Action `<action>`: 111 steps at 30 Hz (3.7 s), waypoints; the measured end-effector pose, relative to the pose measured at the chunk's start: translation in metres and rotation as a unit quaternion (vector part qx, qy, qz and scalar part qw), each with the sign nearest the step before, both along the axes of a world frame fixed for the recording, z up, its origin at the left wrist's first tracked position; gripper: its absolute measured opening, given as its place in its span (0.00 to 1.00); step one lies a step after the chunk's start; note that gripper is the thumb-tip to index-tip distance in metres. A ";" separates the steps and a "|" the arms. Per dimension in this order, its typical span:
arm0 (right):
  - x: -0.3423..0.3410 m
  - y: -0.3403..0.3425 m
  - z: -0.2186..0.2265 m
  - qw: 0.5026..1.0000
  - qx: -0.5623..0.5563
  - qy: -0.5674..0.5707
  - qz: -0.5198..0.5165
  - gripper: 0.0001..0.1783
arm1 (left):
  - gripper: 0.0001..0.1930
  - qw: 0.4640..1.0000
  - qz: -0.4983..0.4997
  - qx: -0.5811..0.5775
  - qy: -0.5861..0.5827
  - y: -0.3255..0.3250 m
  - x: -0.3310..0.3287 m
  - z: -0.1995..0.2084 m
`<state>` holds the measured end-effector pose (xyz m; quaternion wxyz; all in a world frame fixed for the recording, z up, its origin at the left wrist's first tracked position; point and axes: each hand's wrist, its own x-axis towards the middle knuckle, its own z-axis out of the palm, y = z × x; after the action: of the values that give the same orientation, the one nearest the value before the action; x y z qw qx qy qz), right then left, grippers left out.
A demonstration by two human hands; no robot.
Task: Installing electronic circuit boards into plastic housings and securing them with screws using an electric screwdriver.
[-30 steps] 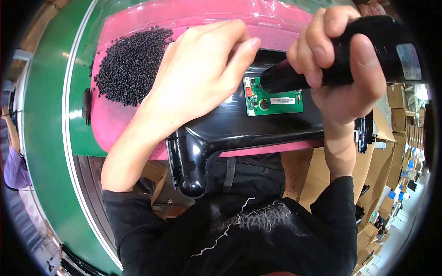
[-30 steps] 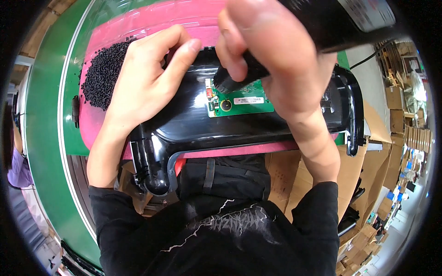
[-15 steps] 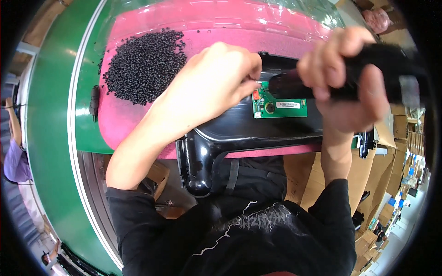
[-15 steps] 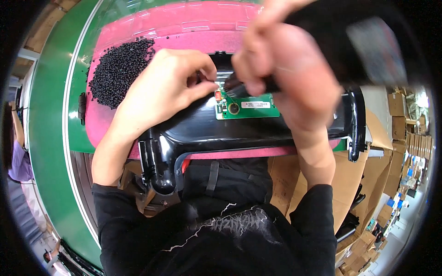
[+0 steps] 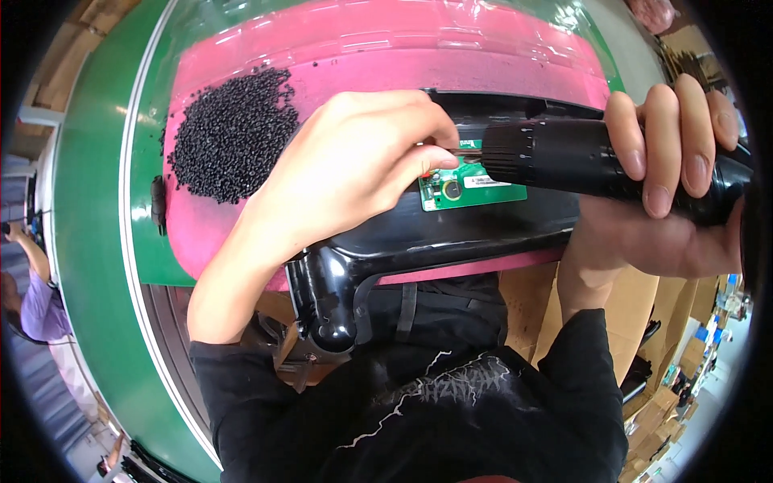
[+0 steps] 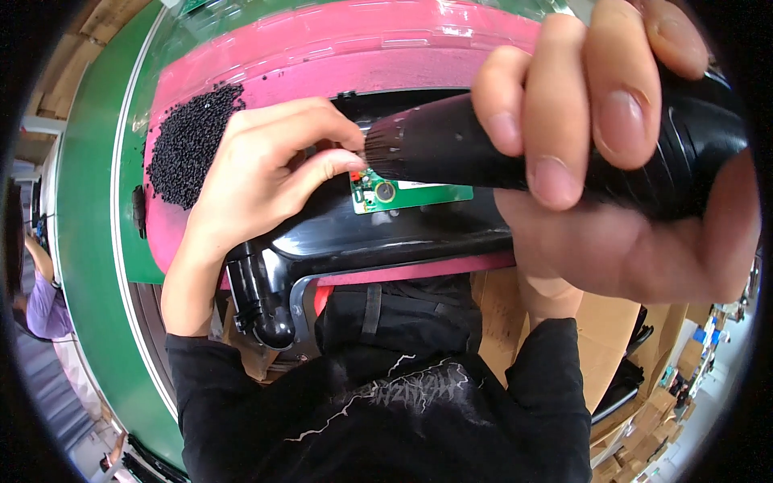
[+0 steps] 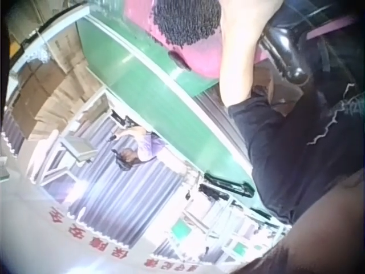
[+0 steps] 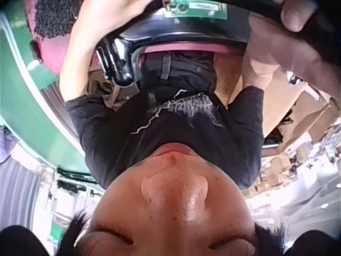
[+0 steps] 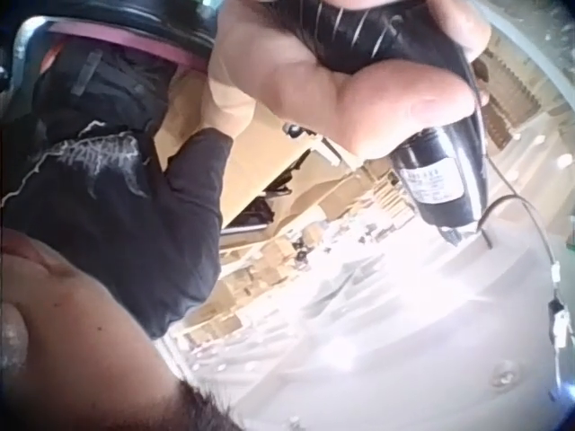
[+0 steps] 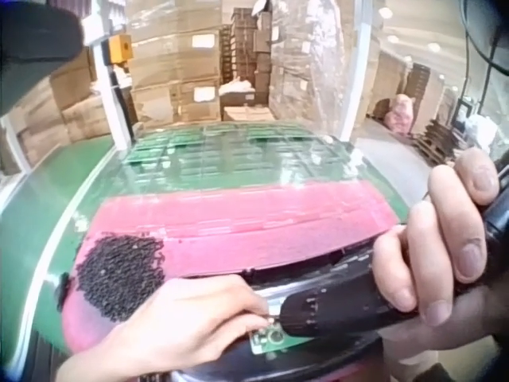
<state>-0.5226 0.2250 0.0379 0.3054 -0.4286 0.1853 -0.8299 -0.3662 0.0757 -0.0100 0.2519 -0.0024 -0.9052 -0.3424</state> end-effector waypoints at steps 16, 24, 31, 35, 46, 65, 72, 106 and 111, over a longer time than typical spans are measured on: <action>-0.006 0.000 -0.007 0.997 0.039 0.041 0.059 0.24 | 0.04 0.990 0.090 -0.099 0.048 -0.005 0.003 0.009; 0.006 -0.011 -0.015 0.976 0.111 0.167 0.091 0.27 | 0.06 0.997 0.071 -0.008 0.001 -0.005 0.003 0.004; 0.045 -0.012 0.002 0.949 0.257 0.184 0.021 0.30 | 0.06 0.996 0.065 -0.036 0.052 -0.003 0.007 -0.009; 0.039 -0.003 0.008 0.928 0.275 0.251 -0.022 0.32 | 0.08 1.000 0.025 0.002 0.016 -0.003 -0.001 -0.009; 0.013 0.009 0.017 0.995 0.016 0.077 -0.059 0.27 | 0.06 0.993 -0.092 0.071 -0.011 -0.004 0.002 -0.005; -0.014 0.028 0.004 0.969 0.079 0.226 -0.061 0.28 | 0.48 0.987 -0.054 0.098 0.114 -0.023 -0.003 0.001; -0.022 0.029 -0.014 0.963 0.126 0.210 -0.109 0.26 | 0.15 0.978 0.031 0.149 0.144 -0.036 0.010 -0.005; -0.043 0.040 0.007 0.969 0.228 0.085 -0.051 0.16 | 0.12 0.969 0.063 -0.151 -0.187 -0.009 0.014 0.012; -0.052 0.023 0.022 0.938 0.279 -0.144 -0.145 0.21 | 0.11 0.956 0.013 -0.158 -0.246 -0.004 0.016 0.011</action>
<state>-0.5745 0.2484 0.0596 0.3127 -0.1709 0.4238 -0.8327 -0.3501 0.0719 0.0011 0.0220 0.0541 -0.9816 -0.1819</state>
